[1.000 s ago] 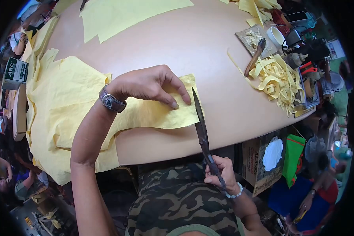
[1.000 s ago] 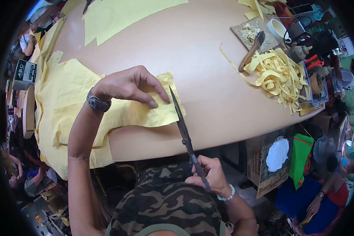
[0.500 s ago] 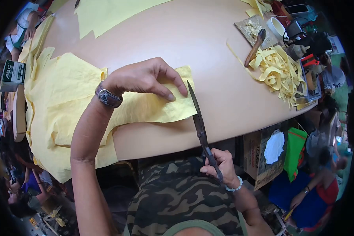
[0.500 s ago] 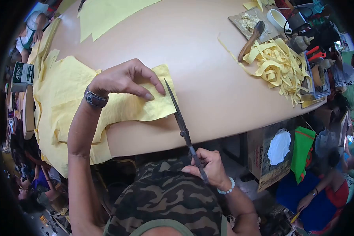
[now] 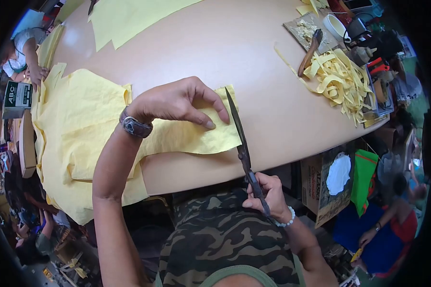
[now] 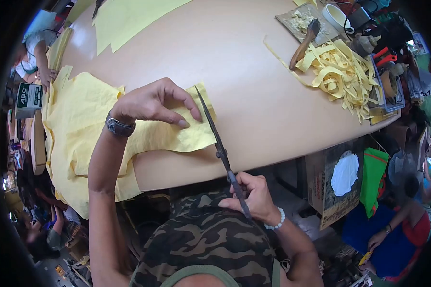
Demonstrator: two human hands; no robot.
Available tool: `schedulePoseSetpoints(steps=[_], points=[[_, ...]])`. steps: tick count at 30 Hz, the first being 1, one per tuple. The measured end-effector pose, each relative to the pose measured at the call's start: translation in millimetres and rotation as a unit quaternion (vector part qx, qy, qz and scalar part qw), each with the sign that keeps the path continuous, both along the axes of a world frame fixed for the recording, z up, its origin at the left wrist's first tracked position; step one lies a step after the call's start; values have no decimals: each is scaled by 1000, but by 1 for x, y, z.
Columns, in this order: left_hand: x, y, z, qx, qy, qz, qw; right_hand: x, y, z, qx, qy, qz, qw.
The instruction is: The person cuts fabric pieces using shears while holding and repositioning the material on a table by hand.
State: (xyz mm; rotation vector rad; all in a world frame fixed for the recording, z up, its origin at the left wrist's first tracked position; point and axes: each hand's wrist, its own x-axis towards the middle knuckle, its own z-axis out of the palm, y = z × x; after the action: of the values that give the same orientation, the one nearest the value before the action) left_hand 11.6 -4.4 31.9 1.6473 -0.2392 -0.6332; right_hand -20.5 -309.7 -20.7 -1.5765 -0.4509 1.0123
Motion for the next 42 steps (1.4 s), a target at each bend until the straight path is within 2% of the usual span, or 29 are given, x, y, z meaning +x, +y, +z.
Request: schedulePoseSetpoints(steps=[12, 15, 20, 23, 26, 29, 36, 38, 39, 42], points=[[-5, -6, 10, 53, -15, -11, 998, -3, 8, 1, 14, -2, -15, 1000], [-5, -7, 12, 64, -9, -11, 998, -2, 9, 4, 9, -41, -5, 999], [-4, -6, 12, 57, -38, -13, 998, -4, 7, 5, -11, -58, -10, 998], [-5, -7, 10, 26, -14, -3, 1000, -2, 6, 6, -14, -71, -9, 997], [-3, -9, 17, 68, -7, -19, 997, 0, 9, 8, 7, -81, -11, 997], [-4, -11, 8, 23, 7, -10, 1000, 0, 10, 5, 7, -75, -18, 997], [-3, -4, 14, 49, -19, 1, 999, 4, 8, 7, -21, -102, -30, 994], [-10, 5, 12, 35, -40, 11, 999, 14, 6, 16, -33, -97, -73, 992], [-17, 7, 17, 3, -6, 48, 999, 27, 10, 30, -58, -180, -72, 979], [-41, 19, 22, -53, -1, 93, 994, 78, 20, 42, -195, -262, -96, 940]])
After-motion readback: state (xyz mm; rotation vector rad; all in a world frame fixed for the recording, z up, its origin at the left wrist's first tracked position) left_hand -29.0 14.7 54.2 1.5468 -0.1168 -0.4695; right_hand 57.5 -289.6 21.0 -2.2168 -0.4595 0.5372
